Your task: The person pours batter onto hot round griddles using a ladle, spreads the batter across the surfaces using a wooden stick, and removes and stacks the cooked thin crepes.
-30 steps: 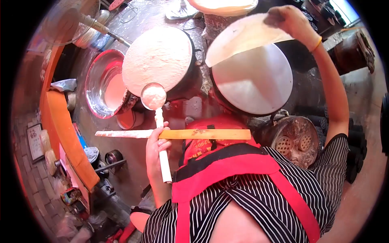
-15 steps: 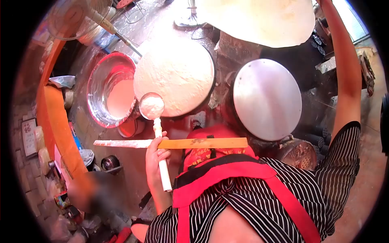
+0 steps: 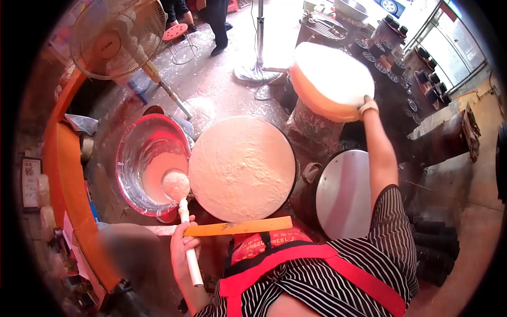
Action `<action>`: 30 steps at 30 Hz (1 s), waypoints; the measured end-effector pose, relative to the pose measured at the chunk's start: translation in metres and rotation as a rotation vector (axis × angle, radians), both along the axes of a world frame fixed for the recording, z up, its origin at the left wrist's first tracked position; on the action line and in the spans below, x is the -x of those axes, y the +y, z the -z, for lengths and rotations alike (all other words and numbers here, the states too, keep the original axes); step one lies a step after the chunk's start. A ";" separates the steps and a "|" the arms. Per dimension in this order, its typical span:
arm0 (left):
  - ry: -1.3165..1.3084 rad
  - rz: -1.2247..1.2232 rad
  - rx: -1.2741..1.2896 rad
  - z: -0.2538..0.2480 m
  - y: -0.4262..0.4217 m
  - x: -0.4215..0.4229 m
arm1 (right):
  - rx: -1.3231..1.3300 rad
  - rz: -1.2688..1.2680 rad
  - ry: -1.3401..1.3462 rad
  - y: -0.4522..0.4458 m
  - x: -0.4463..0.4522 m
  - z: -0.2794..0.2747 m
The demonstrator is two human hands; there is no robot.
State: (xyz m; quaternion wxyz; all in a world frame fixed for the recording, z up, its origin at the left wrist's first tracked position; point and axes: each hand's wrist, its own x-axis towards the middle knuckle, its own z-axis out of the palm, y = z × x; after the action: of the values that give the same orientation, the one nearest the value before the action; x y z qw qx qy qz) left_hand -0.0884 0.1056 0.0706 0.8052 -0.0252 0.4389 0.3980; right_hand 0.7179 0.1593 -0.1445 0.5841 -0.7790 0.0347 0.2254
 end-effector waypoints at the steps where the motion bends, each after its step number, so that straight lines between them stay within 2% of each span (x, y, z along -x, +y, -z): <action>1: 0.017 -0.027 0.006 -0.002 -0.001 -0.001 | -0.111 0.261 0.075 0.001 0.025 -0.012; 2: 0.029 -0.069 0.023 -0.006 -0.003 -0.003 | -0.218 0.522 0.155 0.003 0.067 -0.037; 3: 0.069 -0.085 0.025 -0.011 -0.007 -0.006 | -0.368 0.619 0.145 0.001 0.084 -0.045; 5: 0.097 -0.108 0.041 -0.016 -0.014 -0.010 | -0.302 0.593 0.087 -0.003 0.101 -0.063; 9: -0.045 -0.151 0.041 -0.016 -0.033 -0.016 | -0.124 0.528 -0.036 -0.011 0.122 -0.095; 12: -0.111 -0.157 0.081 -0.018 -0.040 -0.020 | -0.205 0.355 -0.103 -0.015 0.097 -0.056; 13: -0.120 -0.149 0.104 -0.020 -0.041 -0.021 | 0.018 0.253 -0.221 -0.021 0.122 -0.082; 16: -0.156 -0.136 0.129 -0.020 -0.048 -0.024 | 0.133 0.438 -0.281 -0.038 0.173 -0.123; 17: -0.185 -0.130 0.128 -0.019 -0.048 -0.023 | 0.054 0.529 -0.422 -0.037 0.178 -0.102; 18: -0.219 -0.122 0.139 -0.017 -0.047 -0.020 | 0.243 0.406 -0.673 -0.044 0.177 -0.077; 19: -0.217 -0.091 0.147 -0.012 -0.043 -0.016 | -0.060 0.288 -0.649 -0.040 0.180 -0.049; 21: -0.178 -0.036 0.133 -0.001 -0.034 -0.009 | -0.373 -0.052 -0.079 -0.046 0.287 -0.128; 23: -0.123 0.014 0.131 -0.001 -0.021 -0.008 | -0.472 -0.656 -0.028 -0.047 0.355 -0.166; 25: -0.091 0.100 0.090 0.009 -0.004 -0.001 | -0.148 -1.126 0.034 -0.052 0.427 -0.228; 26: -0.152 0.137 0.068 0.024 0.005 0.007 | -0.108 -1.395 -0.045 -0.055 0.460 -0.251; 27: -0.065 0.188 0.019 0.025 0.013 0.010 | -0.066 -1.523 -0.022 -0.048 0.492 -0.231; 28: 0.024 0.233 -0.029 0.024 0.020 0.010 | -0.135 -1.788 -0.278 -0.050 0.525 -0.234; 30: 0.209 0.398 -0.198 0.028 0.036 0.018 | 0.118 -1.940 -0.736 -0.072 0.592 -0.263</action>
State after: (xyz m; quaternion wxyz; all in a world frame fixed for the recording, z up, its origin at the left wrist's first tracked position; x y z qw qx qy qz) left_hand -0.1066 0.1418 0.0431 0.8165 0.1821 0.4751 0.2729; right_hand 0.1255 0.0877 0.1184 0.0872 -0.5201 -0.7766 0.3447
